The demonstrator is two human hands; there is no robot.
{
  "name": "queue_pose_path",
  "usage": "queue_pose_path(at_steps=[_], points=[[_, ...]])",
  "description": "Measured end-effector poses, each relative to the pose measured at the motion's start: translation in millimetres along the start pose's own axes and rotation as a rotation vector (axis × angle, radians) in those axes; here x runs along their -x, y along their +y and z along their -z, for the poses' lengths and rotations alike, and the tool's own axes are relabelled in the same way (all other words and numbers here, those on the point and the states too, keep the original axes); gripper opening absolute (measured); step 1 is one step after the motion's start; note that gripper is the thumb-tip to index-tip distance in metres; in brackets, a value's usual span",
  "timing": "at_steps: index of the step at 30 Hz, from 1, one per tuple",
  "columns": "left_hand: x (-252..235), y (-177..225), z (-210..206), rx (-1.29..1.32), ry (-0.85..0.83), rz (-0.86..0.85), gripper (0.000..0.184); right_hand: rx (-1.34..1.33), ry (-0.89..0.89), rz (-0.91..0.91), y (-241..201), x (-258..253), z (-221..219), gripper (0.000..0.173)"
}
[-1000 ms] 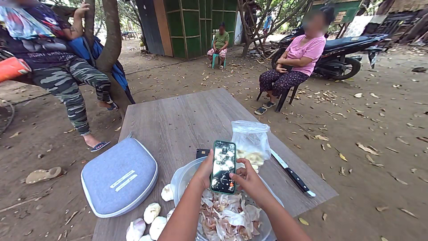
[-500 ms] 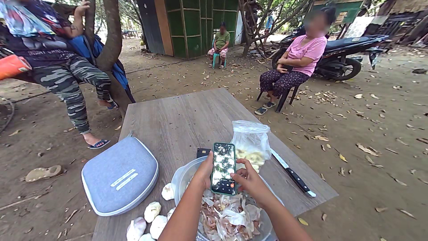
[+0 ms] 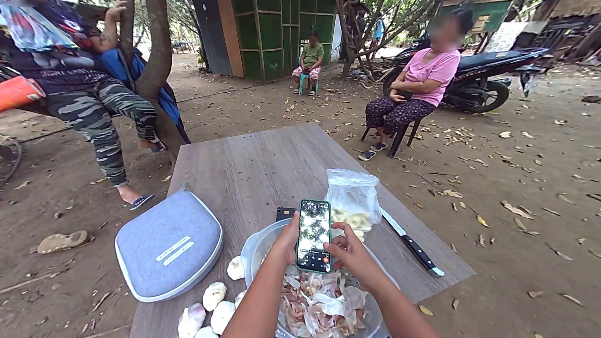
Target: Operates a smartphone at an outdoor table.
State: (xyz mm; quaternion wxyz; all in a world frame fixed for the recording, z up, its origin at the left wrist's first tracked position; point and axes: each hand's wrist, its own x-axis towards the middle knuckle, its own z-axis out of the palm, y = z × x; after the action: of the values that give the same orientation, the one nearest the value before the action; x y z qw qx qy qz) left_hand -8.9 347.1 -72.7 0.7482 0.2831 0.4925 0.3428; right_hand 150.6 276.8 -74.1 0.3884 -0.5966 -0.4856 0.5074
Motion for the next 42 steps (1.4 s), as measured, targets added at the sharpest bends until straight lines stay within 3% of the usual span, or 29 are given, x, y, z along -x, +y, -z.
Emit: queue_pose_path(at_steps=[42], points=[[-1.5,-2.2,2.2,-0.036,0.003,-0.001,0.068,0.056,0.03,0.022,3.8,-1.4,-2.0,0.06]])
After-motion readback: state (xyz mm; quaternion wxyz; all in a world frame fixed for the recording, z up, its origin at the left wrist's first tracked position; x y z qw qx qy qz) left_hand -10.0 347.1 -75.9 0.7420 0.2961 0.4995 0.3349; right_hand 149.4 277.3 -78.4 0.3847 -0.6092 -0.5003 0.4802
